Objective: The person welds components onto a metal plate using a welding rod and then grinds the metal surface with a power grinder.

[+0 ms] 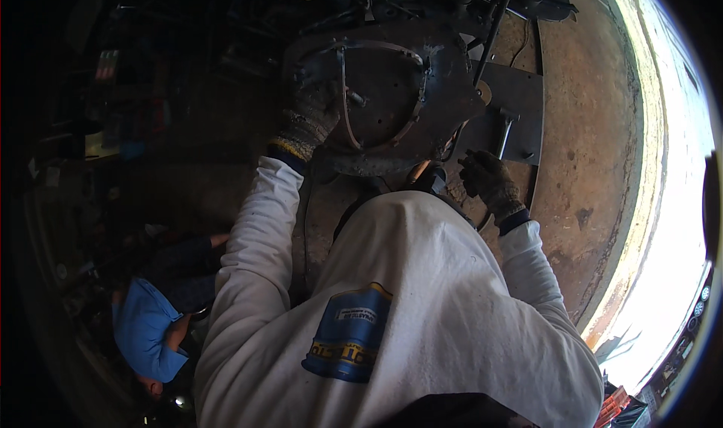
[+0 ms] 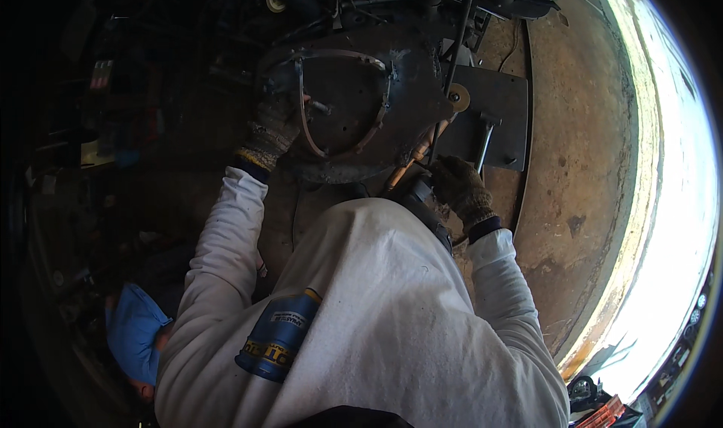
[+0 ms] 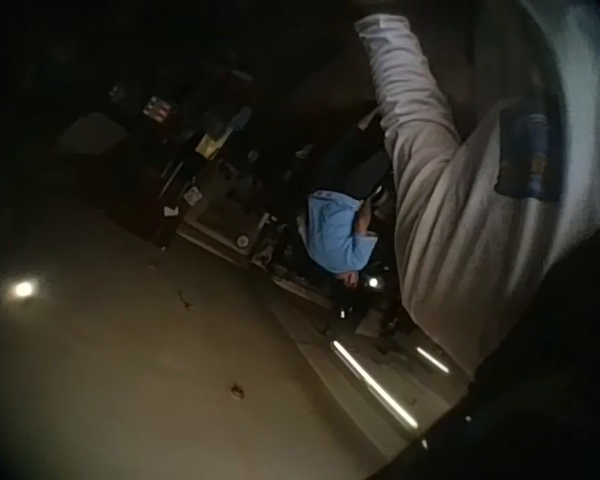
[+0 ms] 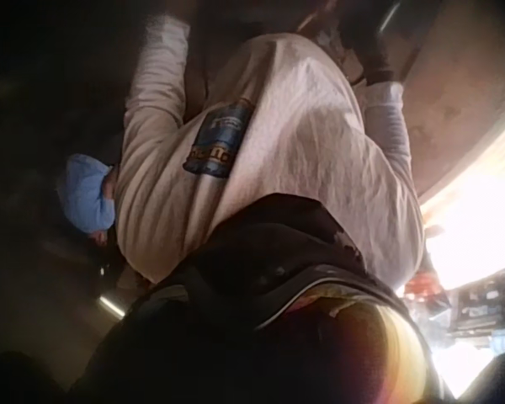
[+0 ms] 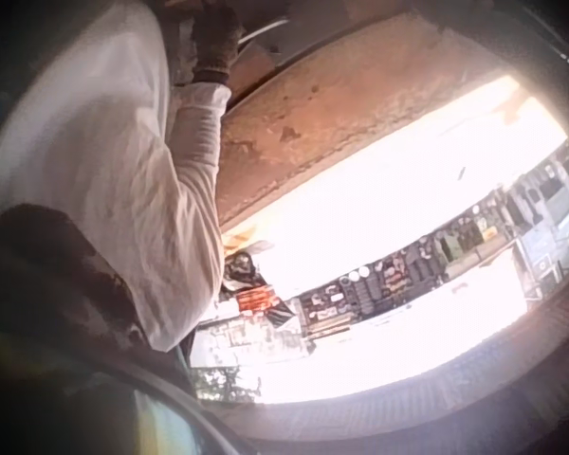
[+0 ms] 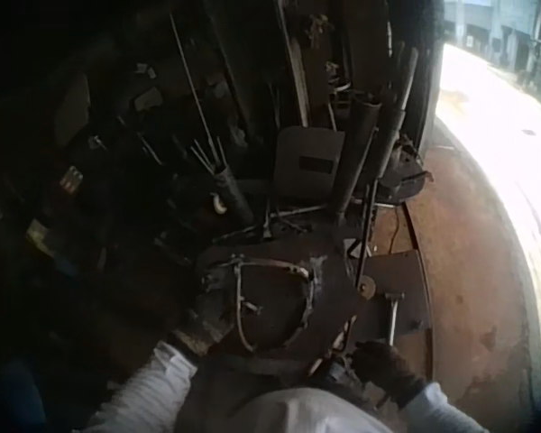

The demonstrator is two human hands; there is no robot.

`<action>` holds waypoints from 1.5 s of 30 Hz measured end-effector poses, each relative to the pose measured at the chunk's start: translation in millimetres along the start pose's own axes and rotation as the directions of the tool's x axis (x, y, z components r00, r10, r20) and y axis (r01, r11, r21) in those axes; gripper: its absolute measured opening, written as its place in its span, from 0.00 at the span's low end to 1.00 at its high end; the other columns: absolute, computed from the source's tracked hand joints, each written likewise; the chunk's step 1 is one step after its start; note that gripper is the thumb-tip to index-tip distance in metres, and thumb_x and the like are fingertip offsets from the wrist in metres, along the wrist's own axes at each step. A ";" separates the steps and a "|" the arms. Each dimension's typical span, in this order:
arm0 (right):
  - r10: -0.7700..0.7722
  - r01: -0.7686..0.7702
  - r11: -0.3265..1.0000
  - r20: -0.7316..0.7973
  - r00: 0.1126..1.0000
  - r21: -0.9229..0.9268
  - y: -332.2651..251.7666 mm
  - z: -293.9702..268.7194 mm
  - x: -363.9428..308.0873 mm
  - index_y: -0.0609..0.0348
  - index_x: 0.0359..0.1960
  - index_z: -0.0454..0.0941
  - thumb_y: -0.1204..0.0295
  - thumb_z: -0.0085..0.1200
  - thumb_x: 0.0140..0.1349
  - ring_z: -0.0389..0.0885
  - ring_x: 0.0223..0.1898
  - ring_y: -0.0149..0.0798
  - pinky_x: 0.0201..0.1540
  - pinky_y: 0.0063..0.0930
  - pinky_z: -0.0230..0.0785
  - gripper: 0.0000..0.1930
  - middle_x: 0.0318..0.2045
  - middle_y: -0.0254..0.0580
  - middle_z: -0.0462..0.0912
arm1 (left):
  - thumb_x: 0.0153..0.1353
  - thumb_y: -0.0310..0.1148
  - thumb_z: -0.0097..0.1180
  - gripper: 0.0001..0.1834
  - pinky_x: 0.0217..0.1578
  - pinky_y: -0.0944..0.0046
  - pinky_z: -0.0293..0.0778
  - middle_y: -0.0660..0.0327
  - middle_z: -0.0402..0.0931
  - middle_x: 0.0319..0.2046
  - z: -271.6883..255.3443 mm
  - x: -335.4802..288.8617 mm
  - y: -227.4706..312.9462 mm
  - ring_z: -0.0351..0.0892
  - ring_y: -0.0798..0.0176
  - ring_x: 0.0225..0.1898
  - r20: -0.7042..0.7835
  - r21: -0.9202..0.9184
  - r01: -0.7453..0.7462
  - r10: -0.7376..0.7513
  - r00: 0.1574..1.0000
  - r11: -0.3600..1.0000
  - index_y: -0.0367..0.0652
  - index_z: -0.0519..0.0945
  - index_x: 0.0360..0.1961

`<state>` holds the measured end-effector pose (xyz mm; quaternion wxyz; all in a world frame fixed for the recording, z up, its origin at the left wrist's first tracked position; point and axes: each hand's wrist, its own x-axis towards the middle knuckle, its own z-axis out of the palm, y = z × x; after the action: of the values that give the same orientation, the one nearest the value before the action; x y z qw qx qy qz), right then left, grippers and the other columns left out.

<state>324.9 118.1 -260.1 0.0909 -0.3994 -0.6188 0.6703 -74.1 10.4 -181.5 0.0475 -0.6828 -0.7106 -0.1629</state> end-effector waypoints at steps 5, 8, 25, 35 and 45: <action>0.164 -0.162 0.962 0.007 0.986 0.218 -13.5 2.2 -7.4 0.62 0.52 0.75 0.65 0.56 0.65 0.80 0.34 0.31 0.37 0.25 0.74 0.17 0.37 0.39 0.81 | 0.54 0.40 0.66 0.17 0.43 0.55 0.77 0.59 0.82 0.40 -10.6 22.4 24.3 0.82 0.53 0.41 0.125 -0.095 0.119 -0.106 0.986 0.988 0.48 0.81 0.44; 0.198 -0.194 0.935 0.017 0.980 0.295 -18.6 4.5 -11.7 0.62 0.52 0.75 0.65 0.55 0.66 0.80 0.34 0.31 0.36 0.25 0.74 0.17 0.36 0.38 0.81 | 0.53 0.41 0.68 0.17 0.42 0.55 0.78 0.59 0.82 0.38 12.6 17.7 14.7 0.82 0.54 0.38 0.118 -0.172 0.205 -0.187 0.975 0.963 0.47 0.82 0.42; 0.310 -0.287 0.923 -0.051 0.949 0.258 7.3 6.7 -10.6 0.64 0.52 0.76 0.61 0.54 0.67 0.77 0.27 0.29 0.27 0.24 0.69 0.20 0.32 0.37 0.81 | 0.62 0.34 0.62 0.17 0.46 0.64 0.74 0.56 0.78 0.44 -60.3 -42.3 69.0 0.79 0.61 0.43 -0.051 -0.477 0.525 -0.619 0.784 0.705 0.41 0.78 0.49; 0.453 -0.459 0.824 0.103 0.886 0.332 69.7 27.3 41.6 0.67 0.55 0.72 0.62 0.56 0.65 0.80 0.34 0.35 0.30 0.28 0.73 0.23 0.40 0.45 0.80 | 0.66 0.38 0.58 0.20 0.40 0.65 0.75 0.58 0.77 0.42 -34.1 -38.4 109.4 0.77 0.67 0.41 -0.020 0.376 0.119 -0.120 0.993 0.919 0.39 0.74 0.55; 0.568 -0.570 0.764 0.104 0.817 0.303 127.0 36.1 60.8 0.66 0.55 0.73 0.53 0.57 0.63 0.80 0.29 0.39 0.26 0.31 0.73 0.28 0.40 0.47 0.80 | 0.65 0.35 0.56 0.14 0.38 0.65 0.74 0.60 0.77 0.38 -27.8 -20.3 115.0 0.79 0.65 0.36 0.145 -0.444 0.655 -0.672 0.726 0.611 0.41 0.75 0.49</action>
<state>308.4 100.5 -403.5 -0.0548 -0.5456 -0.3517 0.7587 36.2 -15.6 -142.0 -0.1685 -0.3584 -0.8503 -0.3468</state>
